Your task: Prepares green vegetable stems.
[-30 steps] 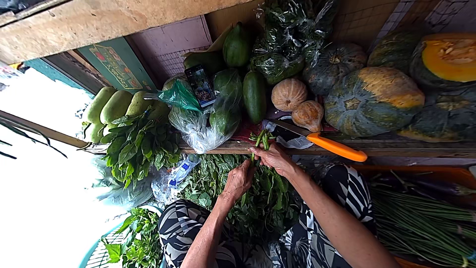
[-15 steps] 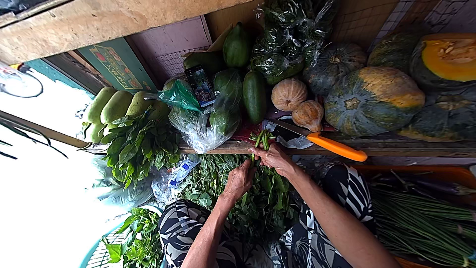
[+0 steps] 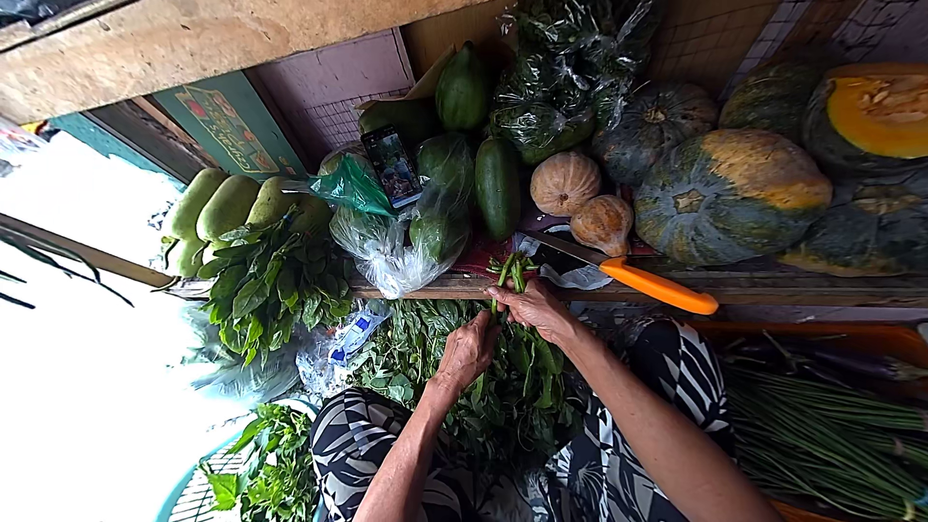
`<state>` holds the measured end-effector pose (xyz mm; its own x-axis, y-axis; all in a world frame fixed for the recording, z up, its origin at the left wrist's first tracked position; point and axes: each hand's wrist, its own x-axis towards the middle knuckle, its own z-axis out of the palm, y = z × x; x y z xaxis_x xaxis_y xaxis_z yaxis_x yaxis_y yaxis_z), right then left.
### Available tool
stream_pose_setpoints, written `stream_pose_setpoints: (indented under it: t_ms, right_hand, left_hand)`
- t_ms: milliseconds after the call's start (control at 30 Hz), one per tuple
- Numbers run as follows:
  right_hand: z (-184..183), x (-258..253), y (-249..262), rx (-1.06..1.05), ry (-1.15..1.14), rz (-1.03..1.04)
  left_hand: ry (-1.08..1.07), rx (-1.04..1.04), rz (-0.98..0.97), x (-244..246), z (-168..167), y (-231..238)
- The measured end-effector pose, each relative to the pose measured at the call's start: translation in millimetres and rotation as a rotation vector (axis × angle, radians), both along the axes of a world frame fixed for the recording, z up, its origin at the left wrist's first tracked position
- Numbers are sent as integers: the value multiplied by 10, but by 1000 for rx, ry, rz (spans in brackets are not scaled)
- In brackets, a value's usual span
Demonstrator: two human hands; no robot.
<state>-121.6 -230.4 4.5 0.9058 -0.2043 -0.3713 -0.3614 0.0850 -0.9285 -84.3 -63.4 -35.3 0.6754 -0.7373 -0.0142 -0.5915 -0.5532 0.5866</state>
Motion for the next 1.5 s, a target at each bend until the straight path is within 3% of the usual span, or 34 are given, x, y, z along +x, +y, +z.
stream_pose_setpoints:
  t_ms: [1500]
  right_hand:
    - [6,-7,7,-46,16,17]
  left_hand:
    - [-5,15,-3,-6,22,0]
